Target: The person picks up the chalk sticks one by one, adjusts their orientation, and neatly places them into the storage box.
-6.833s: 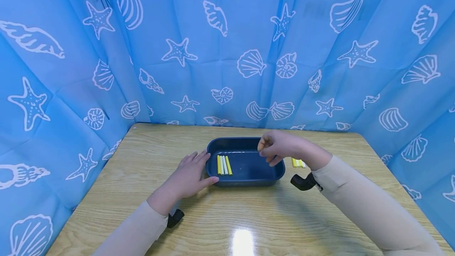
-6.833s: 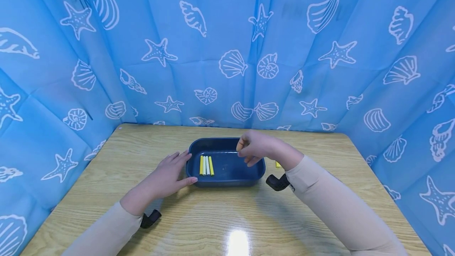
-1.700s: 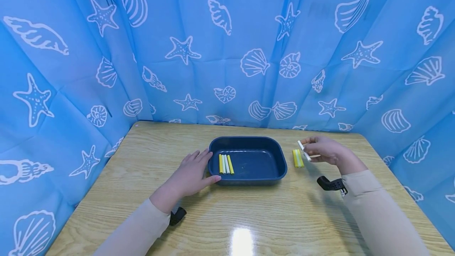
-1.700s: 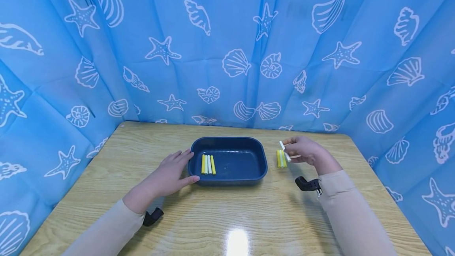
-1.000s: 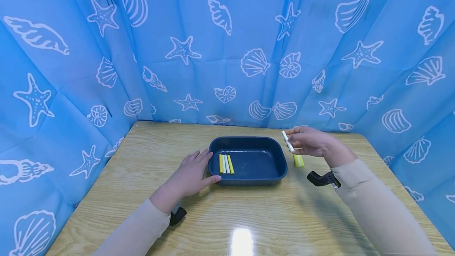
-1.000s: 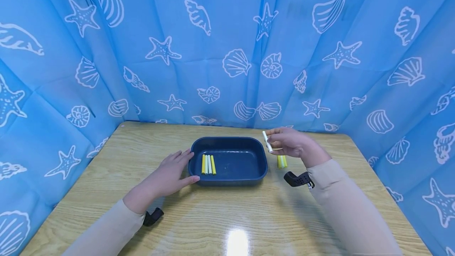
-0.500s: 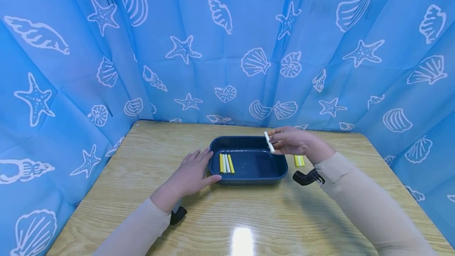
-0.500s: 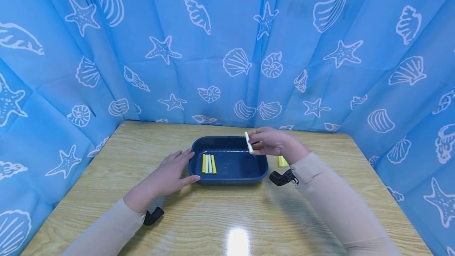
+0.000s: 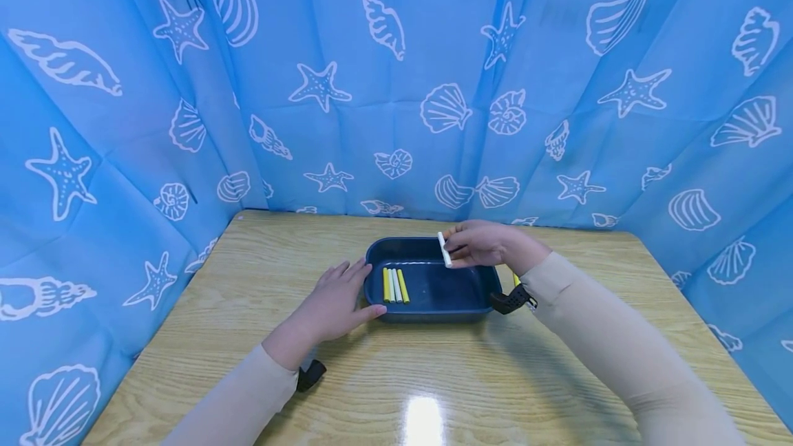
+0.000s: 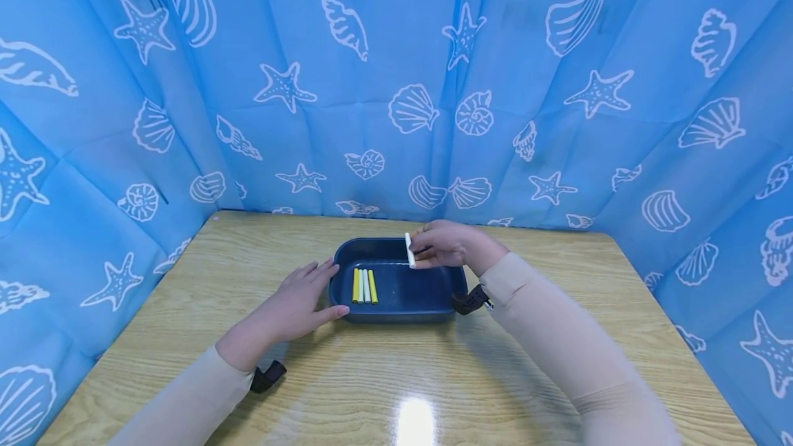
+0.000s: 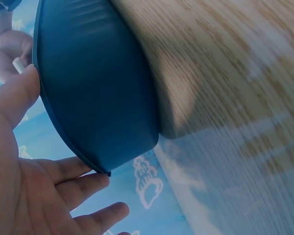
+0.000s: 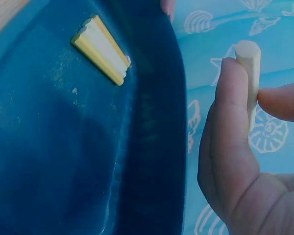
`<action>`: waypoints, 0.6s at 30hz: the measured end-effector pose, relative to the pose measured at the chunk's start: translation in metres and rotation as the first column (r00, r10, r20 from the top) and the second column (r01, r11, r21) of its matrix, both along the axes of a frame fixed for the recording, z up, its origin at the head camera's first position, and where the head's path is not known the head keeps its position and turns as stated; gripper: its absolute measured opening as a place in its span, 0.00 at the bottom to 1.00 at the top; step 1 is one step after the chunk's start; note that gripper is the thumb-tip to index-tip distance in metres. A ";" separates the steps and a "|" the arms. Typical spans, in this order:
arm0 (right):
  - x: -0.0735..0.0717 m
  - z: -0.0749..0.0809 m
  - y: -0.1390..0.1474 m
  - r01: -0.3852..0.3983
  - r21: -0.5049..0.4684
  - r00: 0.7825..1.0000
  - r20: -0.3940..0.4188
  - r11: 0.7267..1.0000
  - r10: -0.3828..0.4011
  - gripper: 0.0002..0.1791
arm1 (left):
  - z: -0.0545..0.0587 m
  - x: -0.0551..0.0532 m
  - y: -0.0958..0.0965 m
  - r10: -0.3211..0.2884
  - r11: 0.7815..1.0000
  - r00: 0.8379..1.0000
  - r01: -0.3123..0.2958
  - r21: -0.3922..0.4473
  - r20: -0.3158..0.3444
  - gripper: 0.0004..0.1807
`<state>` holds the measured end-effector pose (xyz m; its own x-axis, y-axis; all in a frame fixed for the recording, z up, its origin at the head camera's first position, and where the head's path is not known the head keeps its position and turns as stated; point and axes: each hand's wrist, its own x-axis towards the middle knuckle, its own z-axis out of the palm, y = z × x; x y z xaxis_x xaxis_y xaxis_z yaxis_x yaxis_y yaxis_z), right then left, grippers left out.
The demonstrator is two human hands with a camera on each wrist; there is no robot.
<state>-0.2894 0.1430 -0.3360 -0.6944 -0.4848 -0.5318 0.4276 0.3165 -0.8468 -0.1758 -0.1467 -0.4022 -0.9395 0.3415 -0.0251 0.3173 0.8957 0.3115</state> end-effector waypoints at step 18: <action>-0.011 -0.024 -0.041 -0.012 0.139 0.997 0.079 0.990 0.001 0.18 | 0.001 0.000 0.000 0.006 1.000 1.000 -0.006 0.010 0.013 0.49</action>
